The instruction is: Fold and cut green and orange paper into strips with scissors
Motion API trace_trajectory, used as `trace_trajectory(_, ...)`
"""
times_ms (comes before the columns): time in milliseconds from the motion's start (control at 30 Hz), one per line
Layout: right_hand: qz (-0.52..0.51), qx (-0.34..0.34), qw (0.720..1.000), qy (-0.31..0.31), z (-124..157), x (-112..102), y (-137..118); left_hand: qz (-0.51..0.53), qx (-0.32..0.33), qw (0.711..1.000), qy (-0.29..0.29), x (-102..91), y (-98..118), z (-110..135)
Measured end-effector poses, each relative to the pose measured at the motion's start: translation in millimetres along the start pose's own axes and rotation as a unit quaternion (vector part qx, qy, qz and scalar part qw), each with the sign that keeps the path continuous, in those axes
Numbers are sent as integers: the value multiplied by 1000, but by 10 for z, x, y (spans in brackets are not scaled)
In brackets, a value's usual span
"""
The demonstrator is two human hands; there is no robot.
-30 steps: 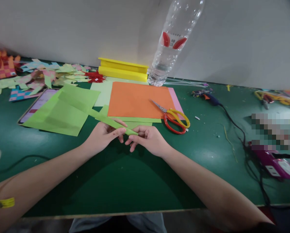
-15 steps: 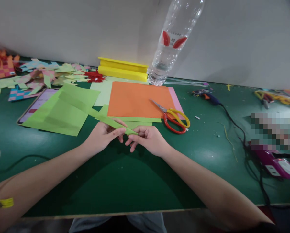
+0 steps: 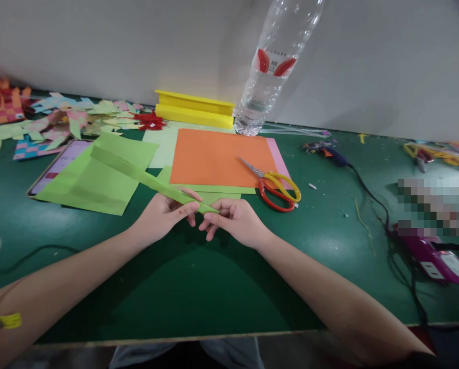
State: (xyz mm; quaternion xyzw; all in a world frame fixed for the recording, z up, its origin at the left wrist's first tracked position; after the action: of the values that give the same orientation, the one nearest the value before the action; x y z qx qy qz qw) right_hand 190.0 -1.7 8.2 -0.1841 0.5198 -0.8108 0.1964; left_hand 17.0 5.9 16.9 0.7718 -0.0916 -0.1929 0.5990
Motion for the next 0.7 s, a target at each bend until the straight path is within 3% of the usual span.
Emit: trace_trajectory(700,12,-5,1000,-4,5,-1,-15,-32,-10,999,6,12,18,-12)
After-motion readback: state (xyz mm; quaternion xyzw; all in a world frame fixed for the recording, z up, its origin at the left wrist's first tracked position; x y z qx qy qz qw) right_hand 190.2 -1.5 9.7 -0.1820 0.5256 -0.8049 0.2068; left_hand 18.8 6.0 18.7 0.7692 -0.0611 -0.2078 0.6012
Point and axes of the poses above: each hand's wrist, its own z-axis away from the middle knuckle, its own x-axis out of the palm, y = z × x, the point moved 3 cm from there along -z, towards the middle knuckle, and after that the axes turned 11 degrees about x, right-handed, at the moved point
